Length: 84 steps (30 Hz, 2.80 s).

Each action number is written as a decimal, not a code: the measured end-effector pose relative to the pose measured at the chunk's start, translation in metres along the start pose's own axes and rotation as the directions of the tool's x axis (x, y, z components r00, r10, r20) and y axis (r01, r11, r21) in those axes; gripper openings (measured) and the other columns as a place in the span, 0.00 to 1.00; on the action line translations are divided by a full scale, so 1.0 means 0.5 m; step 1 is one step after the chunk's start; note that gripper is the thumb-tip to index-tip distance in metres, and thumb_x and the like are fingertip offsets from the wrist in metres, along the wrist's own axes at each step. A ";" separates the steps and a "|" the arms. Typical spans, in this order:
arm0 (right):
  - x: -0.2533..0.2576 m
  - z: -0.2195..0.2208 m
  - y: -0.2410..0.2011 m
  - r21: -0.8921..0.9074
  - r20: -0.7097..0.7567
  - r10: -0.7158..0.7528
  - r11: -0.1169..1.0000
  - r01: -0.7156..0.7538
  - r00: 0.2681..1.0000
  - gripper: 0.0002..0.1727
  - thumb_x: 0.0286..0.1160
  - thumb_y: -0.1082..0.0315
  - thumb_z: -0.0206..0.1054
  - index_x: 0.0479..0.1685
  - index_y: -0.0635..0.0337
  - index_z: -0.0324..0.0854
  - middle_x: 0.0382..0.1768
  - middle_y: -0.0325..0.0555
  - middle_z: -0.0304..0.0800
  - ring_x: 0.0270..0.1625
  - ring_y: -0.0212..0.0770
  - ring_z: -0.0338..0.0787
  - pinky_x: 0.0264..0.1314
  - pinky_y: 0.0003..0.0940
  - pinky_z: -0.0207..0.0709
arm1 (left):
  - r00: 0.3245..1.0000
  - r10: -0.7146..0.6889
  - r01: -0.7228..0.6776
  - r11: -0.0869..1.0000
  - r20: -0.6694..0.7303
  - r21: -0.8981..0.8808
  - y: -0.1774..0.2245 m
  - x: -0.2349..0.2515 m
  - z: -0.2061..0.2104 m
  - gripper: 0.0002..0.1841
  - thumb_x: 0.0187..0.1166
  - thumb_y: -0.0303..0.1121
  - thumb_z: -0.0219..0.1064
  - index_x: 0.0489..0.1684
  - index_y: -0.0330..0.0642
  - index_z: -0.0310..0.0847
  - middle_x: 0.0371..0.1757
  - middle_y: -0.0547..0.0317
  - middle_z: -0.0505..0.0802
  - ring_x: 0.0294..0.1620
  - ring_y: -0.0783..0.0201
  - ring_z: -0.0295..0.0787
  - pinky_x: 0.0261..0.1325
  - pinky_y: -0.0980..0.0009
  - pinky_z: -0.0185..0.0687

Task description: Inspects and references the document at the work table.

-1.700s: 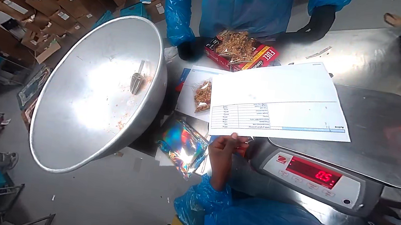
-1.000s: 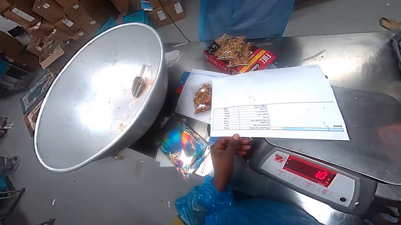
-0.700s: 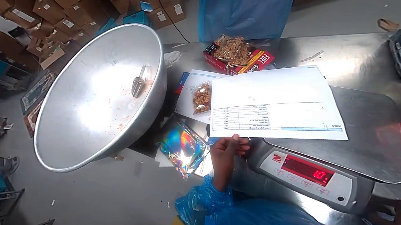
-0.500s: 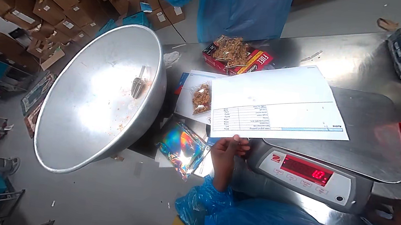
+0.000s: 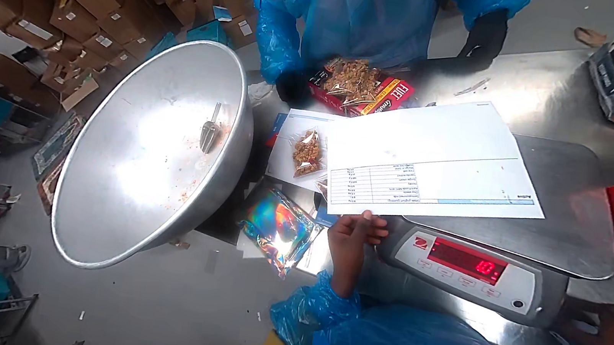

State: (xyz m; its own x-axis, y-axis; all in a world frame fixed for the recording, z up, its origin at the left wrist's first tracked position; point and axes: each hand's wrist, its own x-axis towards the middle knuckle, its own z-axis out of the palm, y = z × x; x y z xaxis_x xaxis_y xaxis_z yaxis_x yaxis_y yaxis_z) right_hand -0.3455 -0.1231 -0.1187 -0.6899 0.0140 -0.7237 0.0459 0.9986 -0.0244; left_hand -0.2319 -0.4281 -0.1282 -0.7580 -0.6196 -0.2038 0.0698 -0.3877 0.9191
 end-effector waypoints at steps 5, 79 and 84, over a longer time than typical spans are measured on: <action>0.010 0.016 0.012 0.039 -0.046 0.002 0.999 0.000 0.999 0.30 0.77 0.57 0.74 0.66 0.77 0.78 0.57 0.78 0.87 0.65 0.75 0.86 0.64 0.74 0.73 | 0.999 -0.024 0.024 1.000 -0.024 -0.004 -0.006 -0.005 0.005 0.10 0.88 0.30 0.61 0.41 0.35 0.88 0.37 0.50 0.98 0.29 0.64 0.95 0.35 0.71 0.91; -0.049 -0.069 -0.352 -0.040 -0.111 -0.771 0.634 0.772 0.628 0.60 0.65 0.28 0.71 0.95 0.53 0.53 0.35 0.60 0.92 0.41 0.61 0.90 0.47 0.61 0.79 | 0.982 -0.103 0.097 0.994 -0.161 -0.045 -0.009 0.036 0.023 0.15 0.91 0.33 0.57 0.45 0.30 0.87 0.30 0.49 0.95 0.24 0.65 0.92 0.31 0.71 0.90; -0.049 -0.066 -0.351 0.004 -0.141 -0.769 0.629 0.777 0.623 0.59 0.66 0.27 0.69 0.95 0.53 0.55 0.36 0.61 0.93 0.43 0.63 0.91 0.49 0.64 0.80 | 0.987 -0.055 0.053 0.998 -0.153 -0.017 -0.012 0.034 0.022 0.15 0.91 0.32 0.57 0.46 0.30 0.87 0.31 0.49 0.95 0.25 0.64 0.93 0.33 0.70 0.91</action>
State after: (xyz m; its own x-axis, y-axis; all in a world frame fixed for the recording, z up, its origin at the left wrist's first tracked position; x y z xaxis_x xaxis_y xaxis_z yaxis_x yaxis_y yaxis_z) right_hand -0.3604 -0.2972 -0.0738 -0.5673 -0.7525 -0.3347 -0.5049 0.6388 -0.5805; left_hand -0.2523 -0.4284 -0.1334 -0.6523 -0.6945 -0.3036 0.0406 -0.4320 0.9010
